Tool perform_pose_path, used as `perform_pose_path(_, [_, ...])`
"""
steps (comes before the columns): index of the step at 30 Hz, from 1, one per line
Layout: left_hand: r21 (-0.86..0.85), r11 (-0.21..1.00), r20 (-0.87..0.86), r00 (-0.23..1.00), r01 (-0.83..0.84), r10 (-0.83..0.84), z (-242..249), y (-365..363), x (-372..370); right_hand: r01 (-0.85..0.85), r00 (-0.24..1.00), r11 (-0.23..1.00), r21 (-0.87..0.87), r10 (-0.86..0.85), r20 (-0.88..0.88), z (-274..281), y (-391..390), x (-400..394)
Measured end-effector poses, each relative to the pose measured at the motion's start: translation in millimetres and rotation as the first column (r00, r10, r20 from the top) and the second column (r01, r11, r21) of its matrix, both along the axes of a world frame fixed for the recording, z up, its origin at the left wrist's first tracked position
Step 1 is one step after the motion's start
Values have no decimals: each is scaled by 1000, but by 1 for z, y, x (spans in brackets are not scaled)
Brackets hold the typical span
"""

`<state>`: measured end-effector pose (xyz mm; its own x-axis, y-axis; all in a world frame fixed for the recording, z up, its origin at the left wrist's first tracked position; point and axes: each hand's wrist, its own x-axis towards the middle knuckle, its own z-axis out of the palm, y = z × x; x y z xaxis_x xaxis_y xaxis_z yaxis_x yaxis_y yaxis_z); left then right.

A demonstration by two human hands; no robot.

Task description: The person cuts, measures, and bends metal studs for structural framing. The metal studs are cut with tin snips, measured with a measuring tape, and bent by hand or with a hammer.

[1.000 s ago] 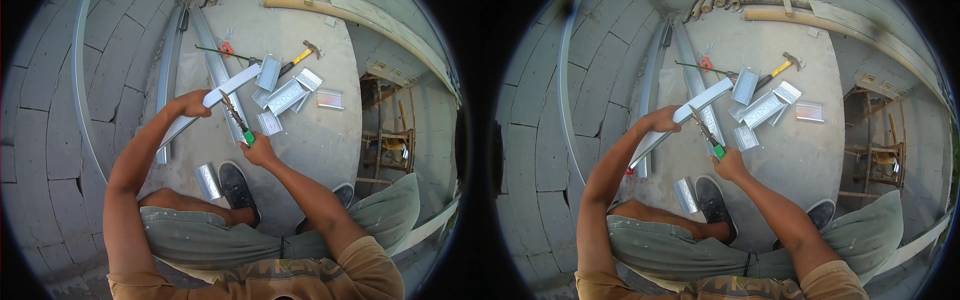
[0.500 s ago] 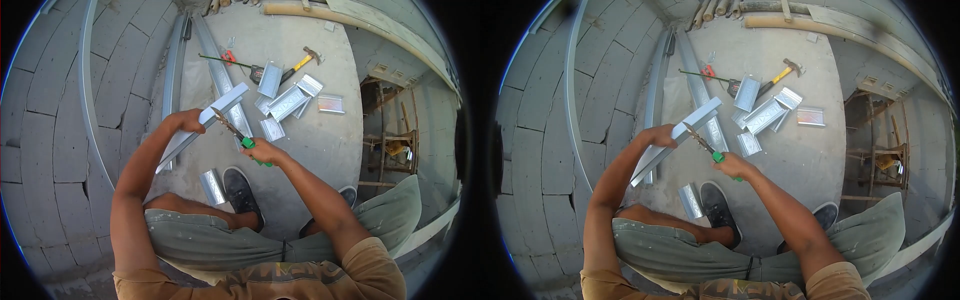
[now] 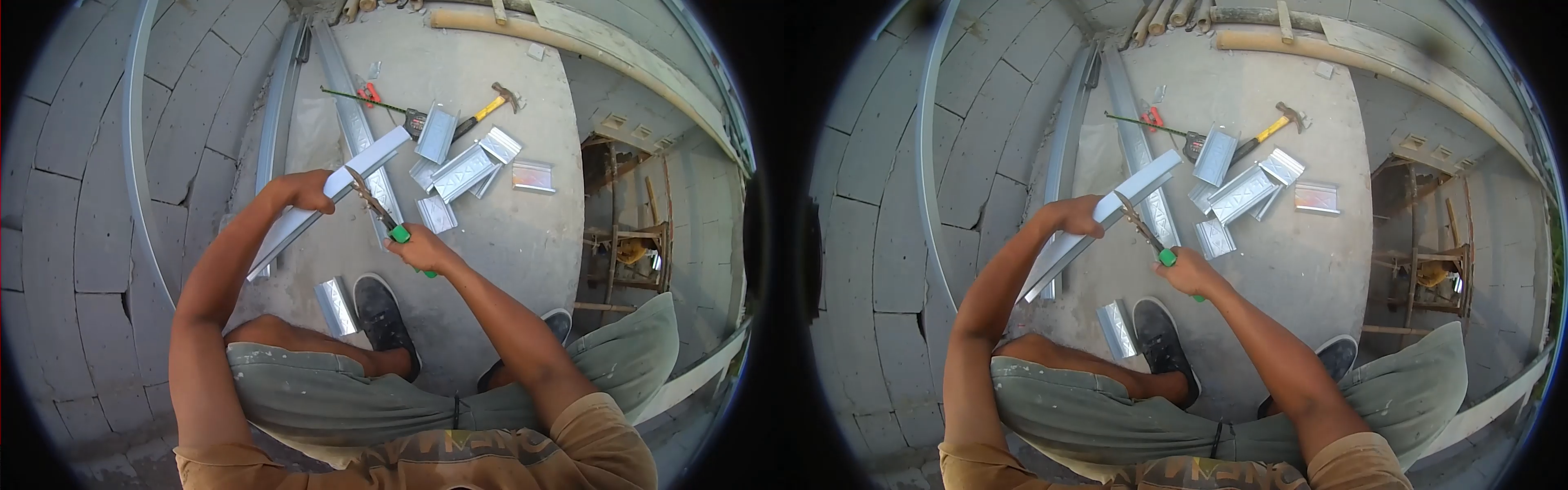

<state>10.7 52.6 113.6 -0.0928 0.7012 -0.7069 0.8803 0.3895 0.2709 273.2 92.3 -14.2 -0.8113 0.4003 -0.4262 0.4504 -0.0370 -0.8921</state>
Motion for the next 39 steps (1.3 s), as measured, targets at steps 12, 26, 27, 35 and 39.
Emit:
perform_pose_path(12, [250, 924, 118, 956, -290, 268, -46, -6, -1, 251, 968, 925, 286, -249, -43, 7, 16, 18])
perform_pose_path(26, [254, 965, 18, 998, -57, 54, -20, 8, 25, 182, 983, 935, 306, -167, -74, -24, -8, 28])
perform_pose_path(27, [224, 973, -7, 998, -61, 64, -21, 8, 27, 169, 986, 942, 290, -160, -58, -24, -11, 29])
perform_pose_path(35, [191, 976, 112, 990, -102, 82, -45, -19, 11, 79, 997, 939, 333, -71, -37, -46, -12, 27])
perform_pose_path(39, [238, 942, 248, 953, -236, 176, -41, -19, 7, 13, 1000, 949, 316, -9, -12, -30, 20, 17])
